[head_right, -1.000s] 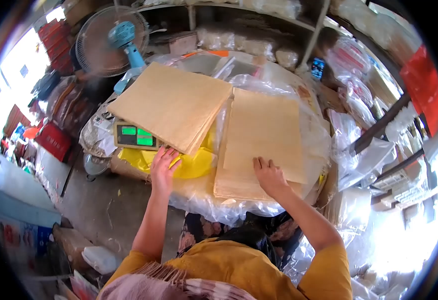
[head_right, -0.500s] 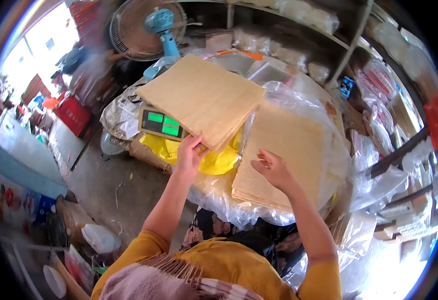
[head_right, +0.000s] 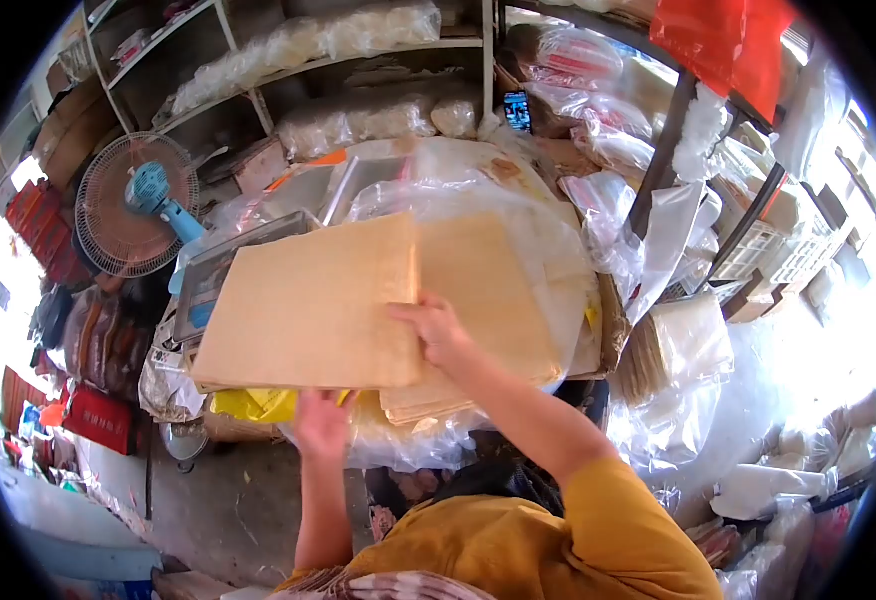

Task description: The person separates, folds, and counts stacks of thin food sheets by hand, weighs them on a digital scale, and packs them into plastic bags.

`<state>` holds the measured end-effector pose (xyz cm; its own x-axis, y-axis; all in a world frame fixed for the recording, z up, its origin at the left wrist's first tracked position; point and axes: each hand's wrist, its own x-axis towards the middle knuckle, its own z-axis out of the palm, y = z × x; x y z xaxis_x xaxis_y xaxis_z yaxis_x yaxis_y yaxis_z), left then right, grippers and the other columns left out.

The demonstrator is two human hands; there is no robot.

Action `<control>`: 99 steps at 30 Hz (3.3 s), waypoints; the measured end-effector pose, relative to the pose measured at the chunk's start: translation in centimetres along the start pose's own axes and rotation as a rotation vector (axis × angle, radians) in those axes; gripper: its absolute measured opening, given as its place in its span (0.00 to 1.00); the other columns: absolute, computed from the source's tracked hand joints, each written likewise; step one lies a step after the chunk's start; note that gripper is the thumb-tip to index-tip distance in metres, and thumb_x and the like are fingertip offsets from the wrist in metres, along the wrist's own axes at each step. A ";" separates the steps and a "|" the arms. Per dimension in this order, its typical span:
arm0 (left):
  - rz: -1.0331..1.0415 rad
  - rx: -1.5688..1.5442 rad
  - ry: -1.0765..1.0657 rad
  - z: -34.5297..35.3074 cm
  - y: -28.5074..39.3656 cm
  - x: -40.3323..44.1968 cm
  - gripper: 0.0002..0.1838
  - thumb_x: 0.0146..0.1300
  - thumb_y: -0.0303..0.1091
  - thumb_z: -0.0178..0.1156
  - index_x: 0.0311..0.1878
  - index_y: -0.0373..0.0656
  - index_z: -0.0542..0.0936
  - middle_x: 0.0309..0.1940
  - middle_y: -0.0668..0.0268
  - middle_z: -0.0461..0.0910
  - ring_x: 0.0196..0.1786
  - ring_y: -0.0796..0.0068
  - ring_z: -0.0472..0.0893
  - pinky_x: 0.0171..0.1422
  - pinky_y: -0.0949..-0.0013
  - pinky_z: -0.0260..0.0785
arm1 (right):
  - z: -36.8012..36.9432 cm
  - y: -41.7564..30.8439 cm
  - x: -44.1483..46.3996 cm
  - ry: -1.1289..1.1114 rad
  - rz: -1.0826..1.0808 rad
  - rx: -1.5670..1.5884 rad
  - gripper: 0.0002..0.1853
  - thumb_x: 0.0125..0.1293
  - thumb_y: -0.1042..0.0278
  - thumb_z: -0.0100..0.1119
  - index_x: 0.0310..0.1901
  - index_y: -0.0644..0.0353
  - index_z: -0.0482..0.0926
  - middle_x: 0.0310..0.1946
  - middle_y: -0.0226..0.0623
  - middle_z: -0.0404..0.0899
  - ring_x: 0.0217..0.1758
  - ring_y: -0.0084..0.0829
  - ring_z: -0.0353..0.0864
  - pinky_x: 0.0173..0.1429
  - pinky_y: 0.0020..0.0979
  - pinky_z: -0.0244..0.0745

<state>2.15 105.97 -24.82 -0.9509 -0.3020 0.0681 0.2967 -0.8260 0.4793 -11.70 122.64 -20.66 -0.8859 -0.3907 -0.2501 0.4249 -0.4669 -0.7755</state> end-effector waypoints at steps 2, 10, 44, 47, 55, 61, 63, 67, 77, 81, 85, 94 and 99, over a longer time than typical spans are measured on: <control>0.048 -0.051 0.056 -1.0 2.4 0.4 0.23 0.60 0.32 0.55 0.59 0.38 0.67 0.54 0.60 0.74 0.52 0.62 0.77 0.57 0.59 0.70 | -3.6 -2.8 -2.9 0.022 -0.080 -0.055 0.24 0.55 0.77 0.60 0.55 0.65 0.70 0.46 0.39 0.78 0.46 0.32 0.79 0.52 0.35 0.75; -0.021 0.295 0.194 -1.8 -3.2 2.6 0.21 0.52 0.20 0.59 0.51 0.36 0.71 0.45 0.62 0.76 0.46 0.71 0.77 0.51 0.67 0.71 | -17.7 -10.4 -6.2 0.017 -0.068 -0.315 0.25 0.55 0.74 0.61 0.56 0.66 0.69 0.46 0.39 0.77 0.45 0.30 0.79 0.50 0.32 0.75; -0.016 0.860 -0.201 6.4 -5.9 3.6 0.37 0.54 0.23 0.63 0.67 0.39 0.58 0.50 0.65 0.74 0.51 0.80 0.74 0.54 0.75 0.67 | -6.6 -4.5 -2.1 -0.605 -0.153 -0.945 0.38 0.57 0.53 0.65 0.66 0.56 0.61 0.56 0.42 0.73 0.61 0.30 0.69 0.66 0.34 0.62; -0.032 0.853 -0.218 5.8 -6.0 3.6 0.38 0.55 0.24 0.63 0.68 0.39 0.56 0.51 0.65 0.73 0.51 0.80 0.74 0.53 0.75 0.68 | -6.3 -4.9 -2.5 -0.606 -0.144 -0.951 0.38 0.56 0.54 0.66 0.66 0.56 0.61 0.56 0.41 0.73 0.61 0.30 0.69 0.66 0.34 0.62; 0.007 0.831 -0.237 5.9 -6.4 3.5 0.29 0.58 0.24 0.60 0.63 0.35 0.62 0.52 0.63 0.72 0.52 0.78 0.73 0.56 0.74 0.66 | -7.0 -4.1 -1.9 -0.566 -0.079 -0.925 0.37 0.55 0.56 0.66 0.64 0.58 0.63 0.52 0.44 0.76 0.57 0.34 0.73 0.61 0.33 0.67; 0.188 1.100 -0.117 5.1 -7.1 3.4 0.30 0.60 0.22 0.51 0.67 0.36 0.57 0.56 0.62 0.70 0.57 0.73 0.70 0.60 0.72 0.63 | -5.1 -3.4 -2.7 -0.330 -0.097 -1.467 0.29 0.59 0.55 0.57 0.59 0.61 0.67 0.44 0.53 0.77 0.45 0.45 0.79 0.50 0.41 0.73; 0.183 0.997 -0.081 6.7 -7.4 3.1 0.30 0.59 0.19 0.50 0.66 0.36 0.58 0.57 0.61 0.68 0.58 0.73 0.69 0.61 0.72 0.62 | -5.1 1.8 -2.4 -0.244 -0.731 -1.346 0.30 0.59 0.54 0.56 0.61 0.60 0.64 0.44 0.55 0.77 0.42 0.52 0.79 0.49 0.44 0.73; 0.235 1.008 -0.022 3.2 -7.3 3.0 0.31 0.60 0.18 0.49 0.68 0.36 0.55 0.58 0.59 0.67 0.57 0.73 0.70 0.61 0.71 0.61 | -5.7 0.5 -1.7 0.006 -0.379 -1.388 0.24 0.62 0.55 0.55 0.56 0.60 0.69 0.40 0.47 0.79 0.42 0.43 0.80 0.44 0.37 0.75; 0.278 1.048 0.192 -0.7 -7.7 1.3 0.38 0.58 0.24 0.57 0.69 0.36 0.50 0.60 0.57 0.65 0.57 0.69 0.70 0.60 0.69 0.62 | -3.3 -24.4 -8.9 0.095 -0.709 -1.176 0.20 0.64 0.55 0.54 0.45 0.67 0.76 0.33 0.45 0.82 0.31 0.30 0.82 0.33 0.30 0.77; 0.353 1.180 0.120 3.3 -4.7 1.7 0.43 0.60 0.45 0.60 0.70 0.38 0.48 0.68 0.50 0.52 0.70 0.58 0.56 0.70 0.57 0.50 | -1.2 -14.8 -10.5 -0.170 -1.089 -1.751 0.20 0.59 0.65 0.51 0.50 0.70 0.71 0.38 0.46 0.80 0.20 0.26 0.75 0.21 0.27 0.70; -0.575 0.071 0.153 5.1 -1.7 8.1 0.35 0.62 0.55 0.54 0.62 0.35 0.63 0.53 0.53 0.73 0.53 0.56 0.74 0.59 0.56 0.66 | -3.7 -3.2 -8.7 -0.428 -1.149 -1.713 0.27 0.54 0.75 0.49 0.58 0.73 0.62 0.38 0.47 0.78 0.13 0.24 0.71 0.13 0.27 0.66; -0.142 1.258 -0.249 6.9 -1.3 7.9 0.16 0.52 0.27 0.59 0.46 0.33 0.76 0.38 0.59 0.80 0.39 0.67 0.79 0.47 0.64 0.72 | -9.6 -2.3 -8.8 0.035 -0.488 -1.460 0.45 0.50 0.48 0.68 0.65 0.59 0.58 0.61 0.45 0.66 0.60 0.45 0.69 0.61 0.38 0.65; 0.088 1.005 -0.318 10.7 3.7 3.3 0.15 0.53 0.30 0.62 0.44 0.33 0.77 0.39 0.62 0.80 0.38 0.78 0.78 0.44 0.73 0.70 | -16.9 -11.3 -7.7 0.263 -0.524 -0.423 0.29 0.59 0.65 0.64 0.60 0.63 0.66 0.52 0.41 0.74 0.54 0.27 0.73 0.55 0.29 0.69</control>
<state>-0.79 106.99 -13.45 -0.9522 -0.0833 0.2938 0.2940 0.0100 0.9557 -12.83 144.36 -19.73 -0.9916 0.0288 0.1259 -0.1290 -0.1724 -0.9766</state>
